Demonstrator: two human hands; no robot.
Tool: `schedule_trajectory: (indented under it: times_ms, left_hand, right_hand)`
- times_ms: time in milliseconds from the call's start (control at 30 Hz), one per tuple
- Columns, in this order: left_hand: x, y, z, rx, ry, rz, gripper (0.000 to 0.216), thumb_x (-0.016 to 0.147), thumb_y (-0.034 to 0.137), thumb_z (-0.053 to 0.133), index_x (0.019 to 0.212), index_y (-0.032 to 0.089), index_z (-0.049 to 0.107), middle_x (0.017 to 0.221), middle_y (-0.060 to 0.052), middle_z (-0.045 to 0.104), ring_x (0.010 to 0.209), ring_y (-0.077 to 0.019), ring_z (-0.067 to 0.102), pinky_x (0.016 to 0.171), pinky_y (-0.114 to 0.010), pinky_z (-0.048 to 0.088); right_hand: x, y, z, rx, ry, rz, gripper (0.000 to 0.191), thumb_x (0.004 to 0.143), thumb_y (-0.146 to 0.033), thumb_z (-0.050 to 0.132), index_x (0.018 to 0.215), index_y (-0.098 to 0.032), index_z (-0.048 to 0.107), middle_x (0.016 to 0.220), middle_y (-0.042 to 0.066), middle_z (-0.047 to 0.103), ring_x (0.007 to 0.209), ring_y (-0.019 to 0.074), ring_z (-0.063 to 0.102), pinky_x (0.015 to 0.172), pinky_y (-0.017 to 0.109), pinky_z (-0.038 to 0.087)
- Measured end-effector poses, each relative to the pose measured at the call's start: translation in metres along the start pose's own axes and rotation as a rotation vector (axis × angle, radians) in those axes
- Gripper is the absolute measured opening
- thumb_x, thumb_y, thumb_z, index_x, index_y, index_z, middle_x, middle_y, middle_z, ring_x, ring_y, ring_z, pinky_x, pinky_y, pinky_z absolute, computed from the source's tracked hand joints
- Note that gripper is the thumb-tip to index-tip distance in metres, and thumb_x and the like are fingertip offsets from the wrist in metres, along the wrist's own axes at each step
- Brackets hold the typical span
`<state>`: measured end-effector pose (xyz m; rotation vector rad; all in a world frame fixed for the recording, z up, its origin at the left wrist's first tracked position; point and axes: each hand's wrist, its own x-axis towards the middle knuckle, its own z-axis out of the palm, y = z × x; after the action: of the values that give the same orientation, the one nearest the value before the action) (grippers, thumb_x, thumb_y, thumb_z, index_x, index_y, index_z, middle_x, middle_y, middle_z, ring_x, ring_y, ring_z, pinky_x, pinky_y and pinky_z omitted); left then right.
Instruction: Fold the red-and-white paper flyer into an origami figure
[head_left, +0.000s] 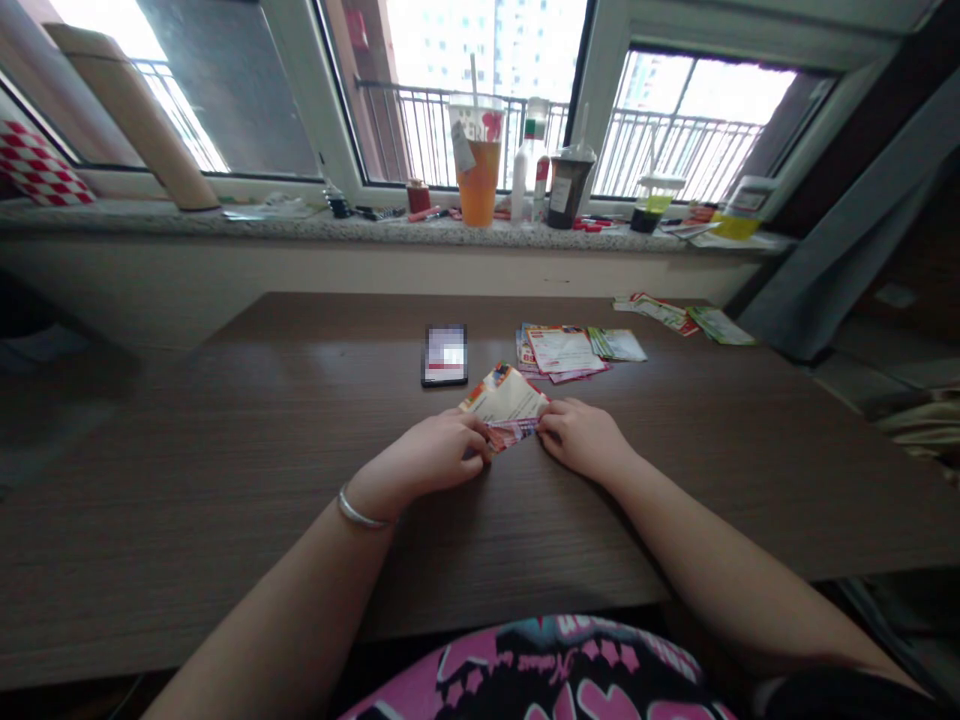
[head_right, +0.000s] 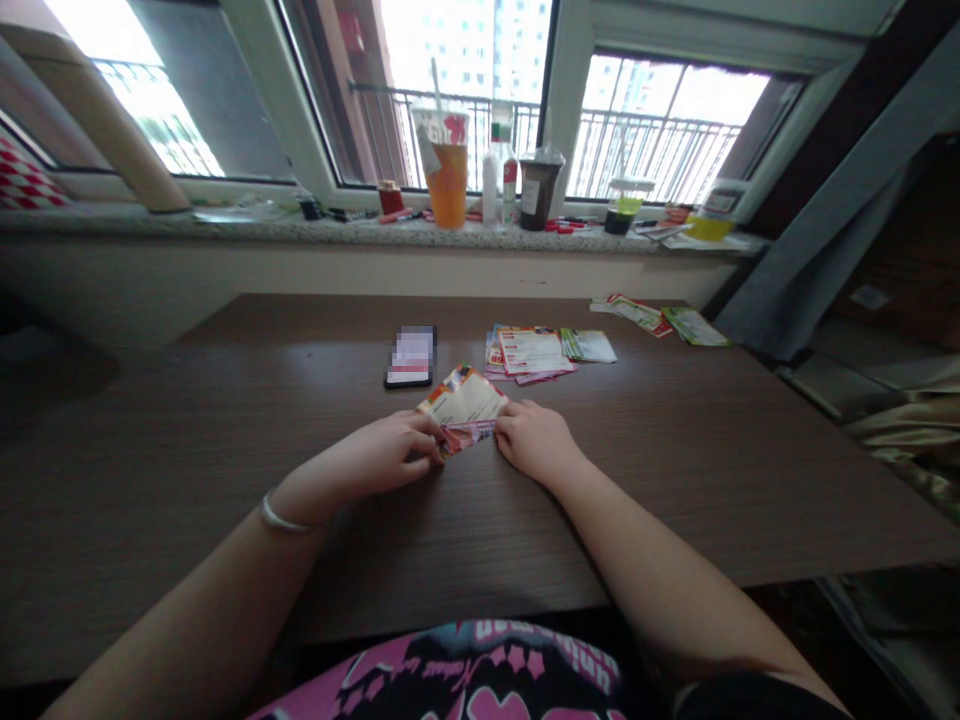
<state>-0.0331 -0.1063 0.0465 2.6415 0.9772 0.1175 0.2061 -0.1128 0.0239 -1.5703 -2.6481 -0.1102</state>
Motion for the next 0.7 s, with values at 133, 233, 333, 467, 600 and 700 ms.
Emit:
schedule_trajectory:
  times_ms: [133, 233, 333, 467, 600, 700]
  left_hand:
    - [-0.001, -0.003, 0.000, -0.039, 0.014, 0.014, 0.023, 0.082, 0.015, 0.053, 0.083, 0.023, 0.074, 0.108, -0.002, 0.070, 0.106, -0.0195, 0.059, 0.103, -0.035, 0.040]
    - [-0.001, -0.006, 0.000, -0.065, 0.031, 0.053, 0.022, 0.082, 0.015, 0.053, 0.082, 0.023, 0.074, 0.107, -0.002, 0.070, 0.105, -0.0190, 0.060, 0.102, -0.034, 0.041]
    - [0.000, -0.007, 0.001, -0.053, 0.042, 0.062, 0.022, 0.082, 0.014, 0.053, 0.082, 0.022, 0.074, 0.105, -0.002, 0.071, 0.103, -0.0188, 0.060, 0.101, -0.034, 0.042]
    - [0.004, -0.005, 0.007, 0.022, 0.091, 0.055, 0.022, 0.081, 0.013, 0.052, 0.088, 0.020, 0.072, 0.099, -0.003, 0.071, 0.096, -0.0188, 0.061, 0.095, -0.034, 0.045]
    - [0.009, -0.005, 0.018, 0.059, 0.159, 0.119, 0.023, 0.087, 0.016, 0.050, 0.099, 0.022, 0.069, 0.098, -0.004, 0.069, 0.094, -0.0180, 0.061, 0.095, -0.036, 0.044]
    - [0.010, -0.006, 0.023, 0.087, 0.211, 0.112, 0.025, 0.090, 0.020, 0.049, 0.106, 0.023, 0.068, 0.102, -0.006, 0.066, 0.100, -0.0202, 0.058, 0.097, -0.039, 0.043]
  right_hand:
    - [-0.001, 0.000, -0.001, 0.010, -0.008, 0.013, 0.028, 0.092, -0.030, 0.044, 0.098, -0.024, 0.071, 0.110, 0.004, 0.067, 0.099, 0.0205, 0.057, 0.078, 0.027, 0.045]
    - [-0.001, 0.000, -0.001, 0.014, -0.015, 0.018, 0.029, 0.092, -0.030, 0.043, 0.098, -0.024, 0.071, 0.110, 0.005, 0.067, 0.099, 0.0204, 0.057, 0.079, 0.027, 0.045]
    - [-0.001, 0.000, -0.002, 0.009, -0.017, 0.018, 0.028, 0.092, -0.030, 0.044, 0.098, -0.024, 0.071, 0.110, 0.005, 0.067, 0.099, 0.0204, 0.057, 0.079, 0.028, 0.045]
    - [0.000, -0.001, -0.002, -0.002, -0.012, 0.006, 0.028, 0.092, -0.030, 0.044, 0.097, -0.024, 0.071, 0.107, 0.004, 0.068, 0.099, 0.0208, 0.058, 0.079, 0.028, 0.045]
    - [0.001, -0.002, -0.003, -0.001, -0.002, 0.003, 0.029, 0.093, -0.030, 0.043, 0.098, -0.024, 0.071, 0.107, 0.005, 0.068, 0.100, 0.0203, 0.058, 0.082, 0.028, 0.045]
    - [0.001, -0.002, -0.004, -0.001, -0.003, -0.002, 0.029, 0.093, -0.030, 0.043, 0.098, -0.024, 0.071, 0.107, 0.005, 0.068, 0.100, 0.0202, 0.058, 0.082, 0.028, 0.045]
